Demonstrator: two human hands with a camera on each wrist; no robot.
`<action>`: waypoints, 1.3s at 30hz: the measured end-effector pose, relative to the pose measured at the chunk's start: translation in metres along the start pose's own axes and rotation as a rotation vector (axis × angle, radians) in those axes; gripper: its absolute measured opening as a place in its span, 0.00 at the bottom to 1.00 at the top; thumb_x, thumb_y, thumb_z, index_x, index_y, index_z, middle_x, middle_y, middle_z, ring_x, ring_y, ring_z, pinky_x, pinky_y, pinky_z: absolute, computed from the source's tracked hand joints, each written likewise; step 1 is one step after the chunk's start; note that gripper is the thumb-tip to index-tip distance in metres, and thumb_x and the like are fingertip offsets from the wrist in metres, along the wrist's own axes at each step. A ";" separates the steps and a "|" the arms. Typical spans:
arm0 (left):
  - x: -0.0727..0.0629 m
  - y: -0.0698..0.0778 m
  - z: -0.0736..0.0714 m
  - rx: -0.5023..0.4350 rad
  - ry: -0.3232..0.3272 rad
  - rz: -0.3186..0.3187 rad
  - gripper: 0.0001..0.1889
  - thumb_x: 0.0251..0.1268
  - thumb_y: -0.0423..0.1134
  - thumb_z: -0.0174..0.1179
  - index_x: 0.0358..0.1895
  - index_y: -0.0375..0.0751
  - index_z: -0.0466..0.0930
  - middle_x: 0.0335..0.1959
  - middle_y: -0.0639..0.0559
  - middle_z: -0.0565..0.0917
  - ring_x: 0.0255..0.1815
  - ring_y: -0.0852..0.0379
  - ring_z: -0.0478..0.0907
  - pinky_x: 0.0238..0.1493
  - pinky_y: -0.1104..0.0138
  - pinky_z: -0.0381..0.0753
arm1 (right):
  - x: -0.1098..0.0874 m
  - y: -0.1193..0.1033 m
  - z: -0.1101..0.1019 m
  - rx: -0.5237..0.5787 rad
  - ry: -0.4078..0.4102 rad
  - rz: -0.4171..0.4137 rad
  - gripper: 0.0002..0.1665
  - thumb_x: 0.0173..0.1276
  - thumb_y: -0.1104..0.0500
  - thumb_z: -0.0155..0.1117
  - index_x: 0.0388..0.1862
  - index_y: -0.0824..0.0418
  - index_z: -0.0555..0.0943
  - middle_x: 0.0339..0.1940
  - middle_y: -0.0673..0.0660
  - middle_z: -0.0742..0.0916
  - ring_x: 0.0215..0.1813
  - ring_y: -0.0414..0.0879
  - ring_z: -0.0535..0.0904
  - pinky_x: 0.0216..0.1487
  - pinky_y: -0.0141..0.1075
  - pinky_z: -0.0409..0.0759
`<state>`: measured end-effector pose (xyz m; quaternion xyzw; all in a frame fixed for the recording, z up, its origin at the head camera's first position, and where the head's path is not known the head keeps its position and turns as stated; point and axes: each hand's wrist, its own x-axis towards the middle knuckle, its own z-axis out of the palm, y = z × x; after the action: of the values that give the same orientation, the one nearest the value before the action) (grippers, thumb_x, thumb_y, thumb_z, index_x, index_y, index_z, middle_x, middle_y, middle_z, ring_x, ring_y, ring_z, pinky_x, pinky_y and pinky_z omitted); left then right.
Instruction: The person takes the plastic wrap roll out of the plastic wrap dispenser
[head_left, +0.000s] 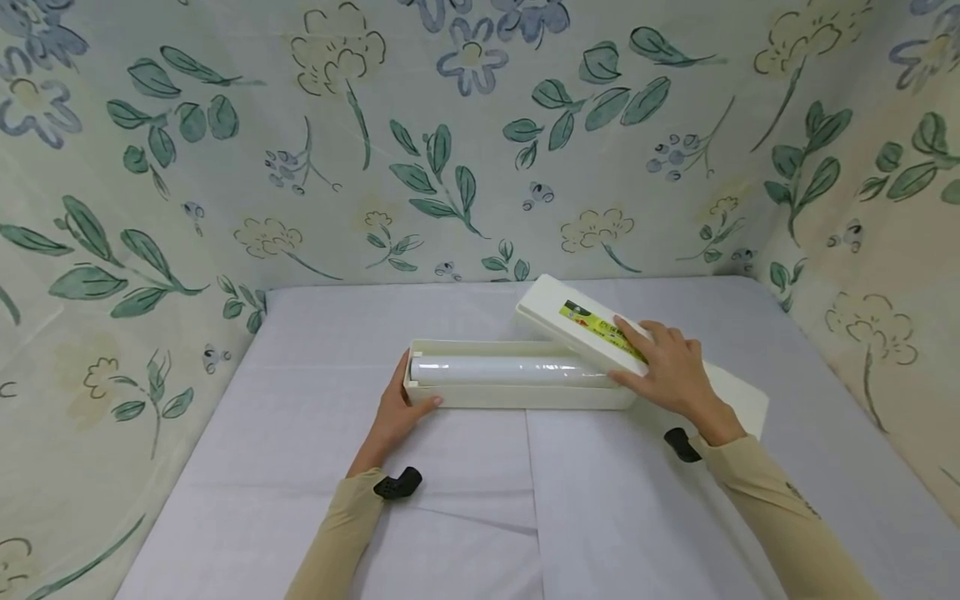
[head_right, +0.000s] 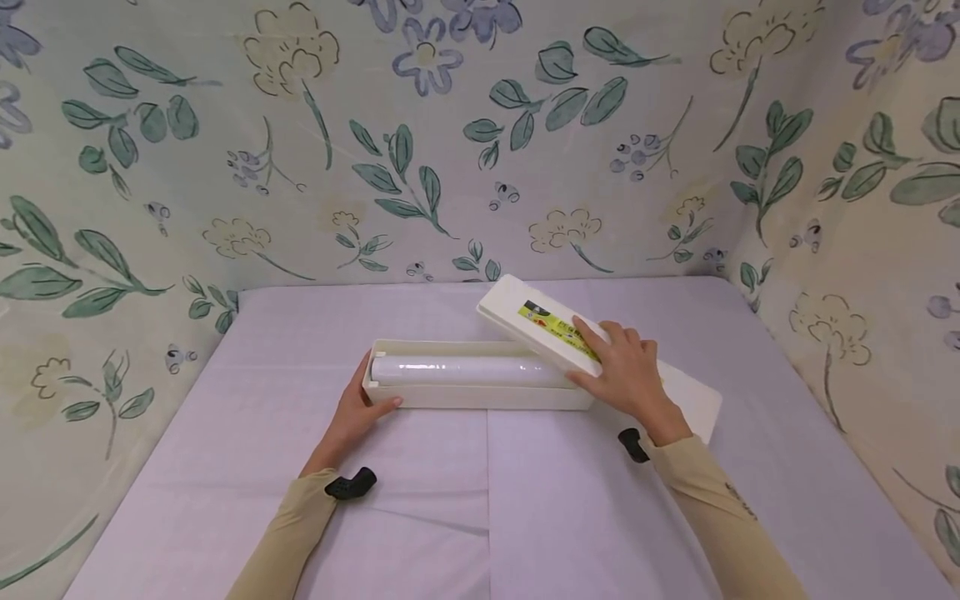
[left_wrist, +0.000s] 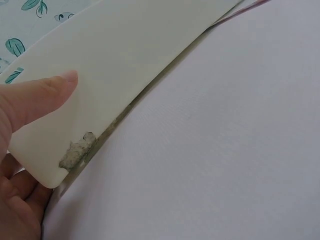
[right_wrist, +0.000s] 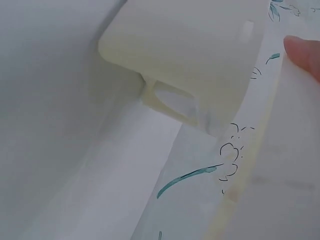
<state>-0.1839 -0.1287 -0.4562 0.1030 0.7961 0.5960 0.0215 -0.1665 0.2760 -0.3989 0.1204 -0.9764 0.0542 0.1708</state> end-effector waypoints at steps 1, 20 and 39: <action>0.000 0.000 0.000 0.000 0.001 -0.002 0.50 0.53 0.30 0.66 0.75 0.41 0.42 0.69 0.36 0.63 0.63 0.42 0.66 0.67 0.51 0.62 | 0.000 0.001 0.000 0.000 0.002 0.005 0.49 0.53 0.39 0.66 0.72 0.49 0.60 0.60 0.69 0.73 0.52 0.68 0.72 0.43 0.60 0.68; 0.000 0.002 -0.001 -0.001 -0.011 0.007 0.50 0.54 0.30 0.66 0.75 0.41 0.41 0.68 0.36 0.64 0.62 0.43 0.67 0.65 0.52 0.64 | -0.001 0.010 -0.007 0.041 -0.012 0.194 0.49 0.57 0.40 0.64 0.74 0.51 0.56 0.63 0.73 0.69 0.56 0.74 0.66 0.43 0.67 0.64; -0.001 0.005 -0.001 -0.015 -0.008 -0.003 0.50 0.54 0.30 0.66 0.75 0.41 0.41 0.67 0.35 0.65 0.62 0.42 0.67 0.65 0.52 0.63 | -0.008 0.028 -0.008 0.010 -0.022 0.328 0.51 0.59 0.38 0.60 0.76 0.52 0.51 0.61 0.76 0.67 0.52 0.75 0.65 0.41 0.69 0.63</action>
<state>-0.1822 -0.1284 -0.4514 0.1040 0.7918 0.6013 0.0260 -0.1636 0.3055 -0.3959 -0.0392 -0.9845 0.0850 0.1482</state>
